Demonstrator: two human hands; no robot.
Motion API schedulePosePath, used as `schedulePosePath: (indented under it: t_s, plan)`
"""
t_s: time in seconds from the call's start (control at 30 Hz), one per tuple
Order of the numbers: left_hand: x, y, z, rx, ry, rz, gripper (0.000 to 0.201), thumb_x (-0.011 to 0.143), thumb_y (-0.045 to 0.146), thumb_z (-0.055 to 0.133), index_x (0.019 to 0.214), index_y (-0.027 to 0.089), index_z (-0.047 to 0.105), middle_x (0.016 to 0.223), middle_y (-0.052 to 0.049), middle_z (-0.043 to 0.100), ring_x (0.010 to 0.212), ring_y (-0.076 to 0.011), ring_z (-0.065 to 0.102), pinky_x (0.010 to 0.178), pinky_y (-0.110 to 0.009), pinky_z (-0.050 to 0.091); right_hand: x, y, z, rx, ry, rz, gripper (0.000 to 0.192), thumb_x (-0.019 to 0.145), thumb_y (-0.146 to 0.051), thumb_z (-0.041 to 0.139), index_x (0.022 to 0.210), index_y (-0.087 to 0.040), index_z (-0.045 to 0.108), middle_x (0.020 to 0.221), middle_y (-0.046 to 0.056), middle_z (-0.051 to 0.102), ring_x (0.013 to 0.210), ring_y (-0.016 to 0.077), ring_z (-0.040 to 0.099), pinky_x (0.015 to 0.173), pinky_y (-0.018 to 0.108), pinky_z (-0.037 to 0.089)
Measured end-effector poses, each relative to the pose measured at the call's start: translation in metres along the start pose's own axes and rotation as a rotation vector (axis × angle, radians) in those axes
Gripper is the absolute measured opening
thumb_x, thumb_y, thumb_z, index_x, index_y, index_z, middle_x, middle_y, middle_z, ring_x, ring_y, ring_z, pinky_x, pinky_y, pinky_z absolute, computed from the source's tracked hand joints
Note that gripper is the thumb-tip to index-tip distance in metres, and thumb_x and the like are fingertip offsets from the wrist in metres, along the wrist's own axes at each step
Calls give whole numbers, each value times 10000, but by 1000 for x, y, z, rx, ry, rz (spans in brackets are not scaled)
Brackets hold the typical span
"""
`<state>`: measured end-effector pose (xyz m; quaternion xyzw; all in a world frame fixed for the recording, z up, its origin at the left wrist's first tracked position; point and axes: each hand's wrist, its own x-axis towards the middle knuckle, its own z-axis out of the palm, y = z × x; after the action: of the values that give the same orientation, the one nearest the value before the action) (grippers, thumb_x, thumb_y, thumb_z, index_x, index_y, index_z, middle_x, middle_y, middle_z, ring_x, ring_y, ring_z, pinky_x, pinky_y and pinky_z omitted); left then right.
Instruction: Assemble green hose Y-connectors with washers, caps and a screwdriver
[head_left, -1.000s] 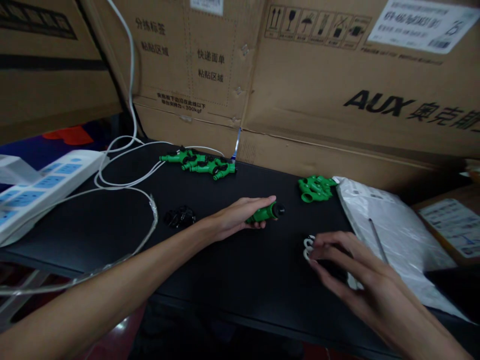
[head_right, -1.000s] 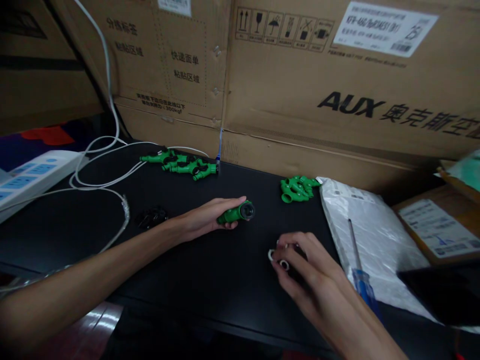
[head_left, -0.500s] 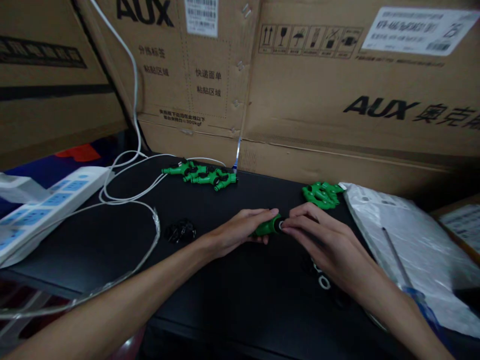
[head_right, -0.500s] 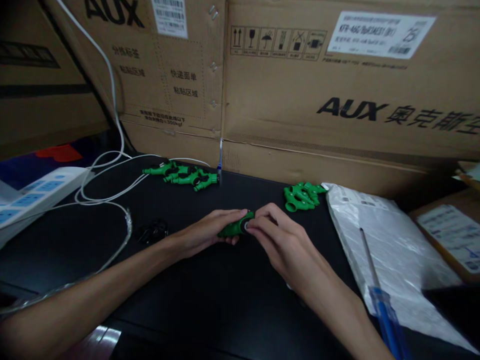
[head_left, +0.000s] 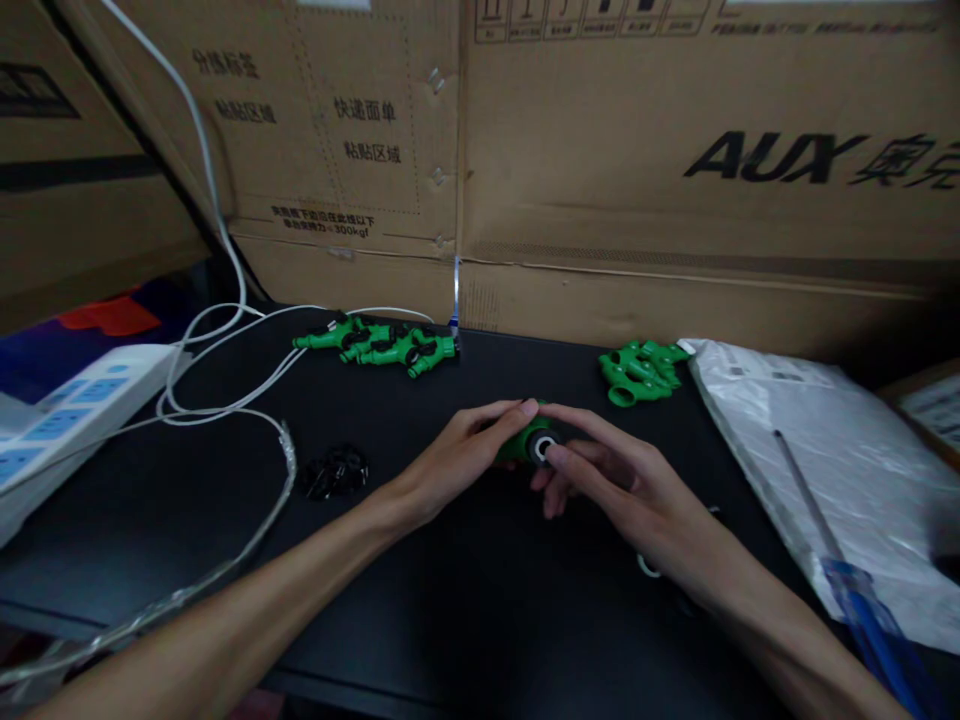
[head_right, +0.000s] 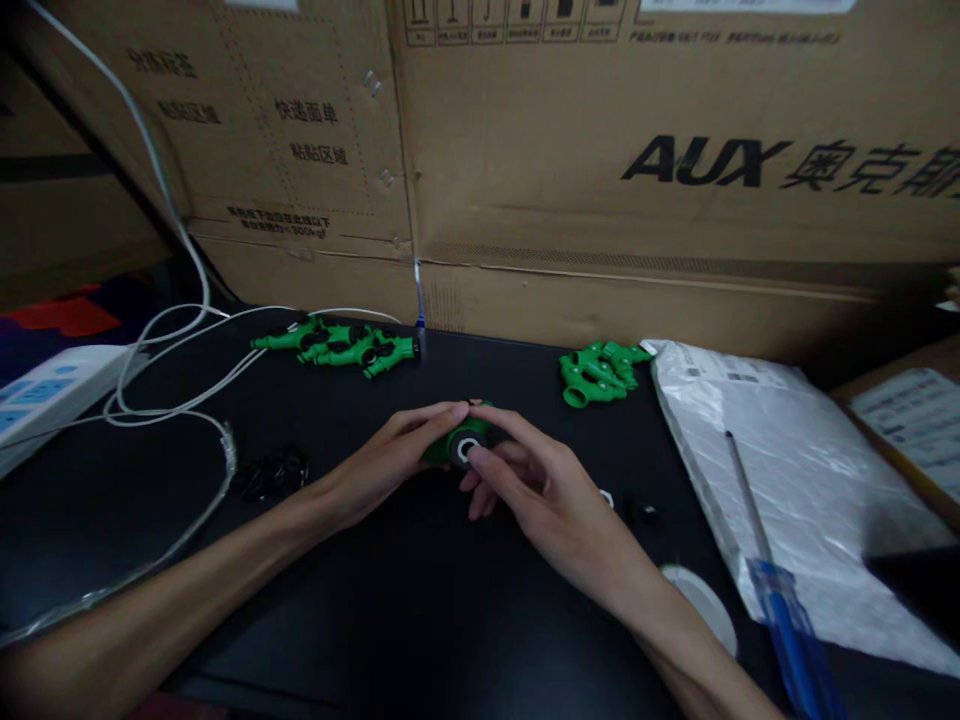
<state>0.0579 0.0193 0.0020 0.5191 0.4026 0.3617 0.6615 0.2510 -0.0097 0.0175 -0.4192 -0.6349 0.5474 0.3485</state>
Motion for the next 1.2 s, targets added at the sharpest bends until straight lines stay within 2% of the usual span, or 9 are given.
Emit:
schedulePosePath:
  t_s: [0.1,0.2,0.3,0.43,0.5,0.67,0.9,1.03,1.2]
  plan:
    - [-1,3,0,109,22,86,416,977,495,574,1230,206,733,1225,-62,732,1182,-243,605,1008,-349,425,0,-2,5,82,23,4,456,951,-390,659,1360,-210,571,845,31,761,729,168,738,728,337,616]
    - [-3,4,-1,226,66,137,448,969,502,585,1278,204,715,1307,-71,714,1237,-269,600,1070,-378,403,0,-4,6,105,66,29,425,924,-387,695,1298,-201,618,831,34,772,750,181,754,756,351,627]
    - [-5,1,-3,285,78,137,519,936,512,629,1348,199,672,1304,-80,720,1225,-289,620,1068,-400,424,0,-5,4,106,109,32,416,916,-402,700,1267,-190,633,828,42,780,753,184,757,754,344,628]
    - [-7,-3,-4,389,89,176,646,878,456,699,1446,170,585,1317,-103,713,1176,-291,654,1037,-398,465,-1,-2,2,53,103,14,385,932,-388,677,1262,-195,634,837,38,785,777,186,766,786,343,634]
    - [-9,-2,-2,480,131,218,641,857,417,711,1430,153,601,1337,-122,700,1183,-298,651,1042,-402,468,-2,0,3,2,112,-18,347,937,-365,666,1243,-200,646,826,32,779,772,183,765,781,339,638]
    - [-12,6,4,699,183,310,582,829,342,699,1355,97,658,1227,-149,734,1107,-299,675,1026,-394,477,-3,0,10,-70,112,-105,238,926,-293,655,1151,-218,678,923,37,772,794,157,758,770,299,644]
    - [-13,9,3,748,111,352,563,863,301,636,1373,63,634,1146,-148,749,1010,-273,689,964,-383,504,-4,0,13,-110,139,-119,254,916,-267,644,1162,-214,682,886,33,762,763,149,759,739,272,639]
    - [-12,7,3,774,116,359,570,847,296,641,1370,68,632,1144,-147,750,1020,-277,689,972,-409,510,-5,1,14,-127,164,-129,256,919,-278,641,1164,-214,682,891,33,762,758,143,755,718,258,633]
    - [-13,5,6,803,142,385,580,829,285,627,1337,7,629,1096,-151,742,1000,-266,688,963,-403,520,-6,4,15,-179,177,-130,267,932,-290,637,1186,-218,673,953,36,769,811,135,751,726,233,616]
